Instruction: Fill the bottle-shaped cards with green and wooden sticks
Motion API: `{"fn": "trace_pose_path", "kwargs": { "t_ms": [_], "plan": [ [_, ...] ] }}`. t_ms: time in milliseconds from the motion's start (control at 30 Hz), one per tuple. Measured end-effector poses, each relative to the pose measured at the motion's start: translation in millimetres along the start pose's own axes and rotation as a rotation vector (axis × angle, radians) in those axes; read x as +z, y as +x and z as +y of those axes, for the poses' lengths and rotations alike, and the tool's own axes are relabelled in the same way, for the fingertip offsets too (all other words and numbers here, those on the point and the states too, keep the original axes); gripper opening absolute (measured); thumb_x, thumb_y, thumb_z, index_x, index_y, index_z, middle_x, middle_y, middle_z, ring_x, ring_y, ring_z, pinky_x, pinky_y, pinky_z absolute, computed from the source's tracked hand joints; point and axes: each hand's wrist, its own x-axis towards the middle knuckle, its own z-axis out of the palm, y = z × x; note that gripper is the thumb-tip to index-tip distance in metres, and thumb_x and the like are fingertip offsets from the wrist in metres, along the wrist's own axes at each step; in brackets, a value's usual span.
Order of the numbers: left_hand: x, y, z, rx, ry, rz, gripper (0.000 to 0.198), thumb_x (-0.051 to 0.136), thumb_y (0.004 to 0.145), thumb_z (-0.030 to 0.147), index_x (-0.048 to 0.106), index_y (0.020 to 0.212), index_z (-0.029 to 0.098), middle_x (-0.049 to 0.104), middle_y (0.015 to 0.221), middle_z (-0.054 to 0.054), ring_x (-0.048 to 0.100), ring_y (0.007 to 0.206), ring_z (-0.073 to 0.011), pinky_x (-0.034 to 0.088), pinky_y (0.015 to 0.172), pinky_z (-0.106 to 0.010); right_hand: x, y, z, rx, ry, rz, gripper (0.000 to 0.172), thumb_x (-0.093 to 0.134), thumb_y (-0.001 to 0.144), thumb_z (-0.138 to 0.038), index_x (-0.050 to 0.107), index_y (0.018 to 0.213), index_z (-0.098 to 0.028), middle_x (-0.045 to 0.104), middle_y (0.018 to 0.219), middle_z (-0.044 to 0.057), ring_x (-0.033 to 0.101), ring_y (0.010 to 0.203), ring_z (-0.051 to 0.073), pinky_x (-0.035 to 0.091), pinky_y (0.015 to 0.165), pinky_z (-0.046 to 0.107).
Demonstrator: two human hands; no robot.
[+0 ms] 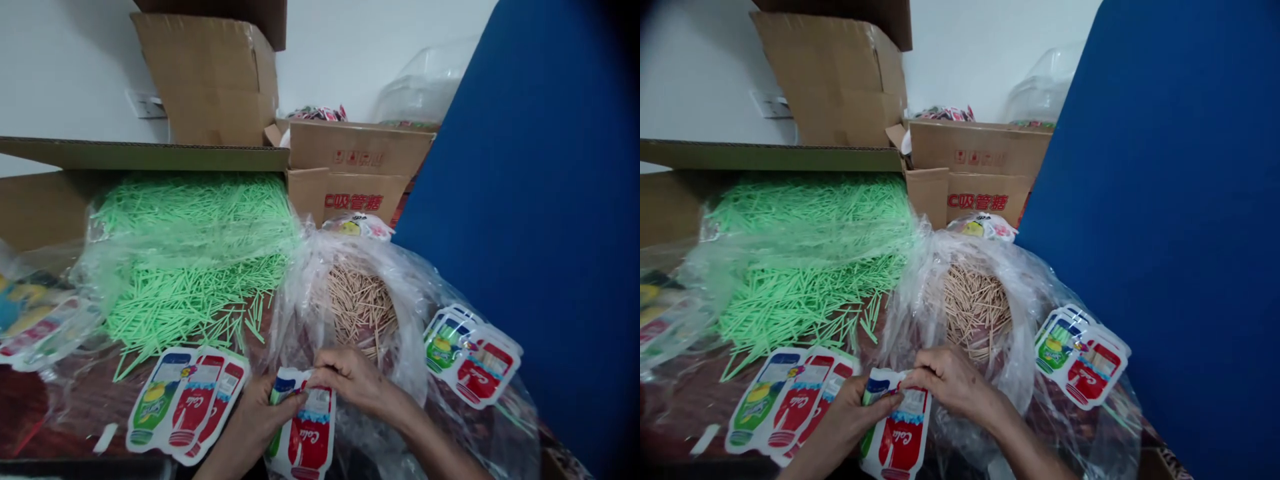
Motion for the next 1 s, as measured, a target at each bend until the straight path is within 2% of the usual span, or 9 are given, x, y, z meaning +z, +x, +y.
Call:
{"fn": "trace_pose_path", "kwargs": {
  "t_ms": [100, 167, 267, 333, 400, 533, 733, 867, 1000],
  "plan": [
    [1.6, 5, -6, -0.03, 0.011, -0.028, 0.017, 0.072, 0.074, 0.032, 0.071, 0.072, 0.015, 0.069, 0.067, 0.0, 0.058, 0.061, -0.0149, 0.045, 0.06, -0.023, -11, -6, 15, 0.01, 0.051, -0.062, 0.034, 0.048, 0.093, -0.041, 0.06, 0.073, -0.016, 0.055, 0.062, -0.004, 0.049, 0.058, 0.008, 0.032, 0.053, 0.019],
    [1.4, 6, -9, -0.057, -0.006, -0.042, 0.02, 0.072, 0.074, 0.034, 0.07, 0.071, 0.015, 0.068, 0.065, -0.001, 0.057, 0.059, -0.0147, 0.045, 0.058, -0.023, -28, -9, 28, 0.034, -0.005, -0.017, 0.034, 0.043, 0.095, -0.04, 0.06, 0.078, -0.017, 0.058, 0.067, -0.003, 0.053, 0.062, 0.01, 0.036, 0.056, 0.02],
    [1.2, 6, -11, -0.086, -0.047, -0.041, 0.022, 0.073, 0.073, 0.036, 0.07, 0.069, 0.015, 0.068, 0.064, -0.001, 0.057, 0.057, -0.0143, 0.044, 0.056, -0.022, -63, -7, 55, 0.138, -0.44, 0.198, 0.028, 0.04, 0.096, -0.033, 0.061, 0.086, -0.017, 0.062, 0.083, 0.003, 0.056, 0.078, 0.016, 0.04, 0.07, 0.027],
    [1.8, 6, -12, -0.104, -0.089, -0.027, 0.021, 0.074, 0.073, 0.036, 0.07, 0.071, 0.015, 0.069, 0.063, 0.0, 0.058, 0.056, -0.0141, 0.044, 0.056, -0.022, -83, -1, 74, 0.183, -0.809, 0.216, 0.022, 0.042, 0.094, -0.024, 0.063, 0.089, -0.018, 0.062, 0.096, 0.008, 0.054, 0.093, 0.021, 0.037, 0.082, 0.034],
    [2.8, 7, -14, -0.129, -0.128, -0.01, 0.022, 0.074, 0.072, 0.037, 0.07, 0.073, 0.016, 0.07, 0.065, -0.001, 0.06, 0.057, -0.0153, 0.046, 0.058, -0.024, -95, 7, 91, 0.194, -1.035, 0.174, 0.02, 0.045, 0.09, -0.019, 0.065, 0.094, -0.019, 0.06, 0.105, 0.011, 0.049, 0.103, 0.026, 0.033, 0.088, 0.039],
    [4.5, 7, -18, -0.13, -0.102, 0.049, 0.025, 0.075, 0.069, 0.04, 0.069, 0.07, 0.016, 0.07, 0.066, -0.002, 0.061, 0.059, -0.018, 0.048, 0.06, -0.027, -97, 22, 111, 0.159, -1.177, 0.157, 0.025, 0.045, 0.088, -0.015, 0.066, 0.101, -0.02, 0.056, 0.115, 0.013, 0.043, 0.111, 0.028, 0.03, 0.093, 0.043],
    [4.6, 5, -11, -0.136, -0.098, 0.102, 0.028, 0.079, 0.062, 0.041, 0.066, 0.062, 0.016, 0.067, 0.059, 0.0, 0.057, 0.055, -0.0162, 0.047, 0.057, -0.026, -102, 27, 118, 0.08, -1.149, 0.078, 0.024, 0.056, 0.083, -0.021, 0.064, 0.106, -0.019, 0.052, 0.121, 0.012, 0.04, 0.115, 0.029, 0.028, 0.098, 0.043],
    [4.5, 6, -13, -0.128, -0.136, 0.092, 0.026, 0.078, 0.063, 0.041, 0.067, 0.061, 0.017, 0.067, 0.06, 0.001, 0.057, 0.055, -0.0153, 0.047, 0.058, -0.026, -100, 31, 121, 0.058, -1.219, 0.08, 0.02, 0.047, 0.089, -0.019, 0.064, 0.101, -0.017, 0.055, 0.113, 0.013, 0.043, 0.11, 0.028, 0.03, 0.096, 0.044],
    [3.7, 6, -13, -0.122, -0.126, 0.113, 0.026, 0.079, 0.063, 0.04, 0.069, 0.065, 0.016, 0.07, 0.062, -0.001, 0.061, 0.058, -0.0172, 0.049, 0.06, -0.027, -97, 34, 128, 0.018, -1.244, 0.091, 0.024, 0.041, 0.092, -0.015, 0.062, 0.104, -0.017, 0.054, 0.116, 0.012, 0.044, 0.11, 0.027, 0.029, 0.099, 0.044]
  ]
}}
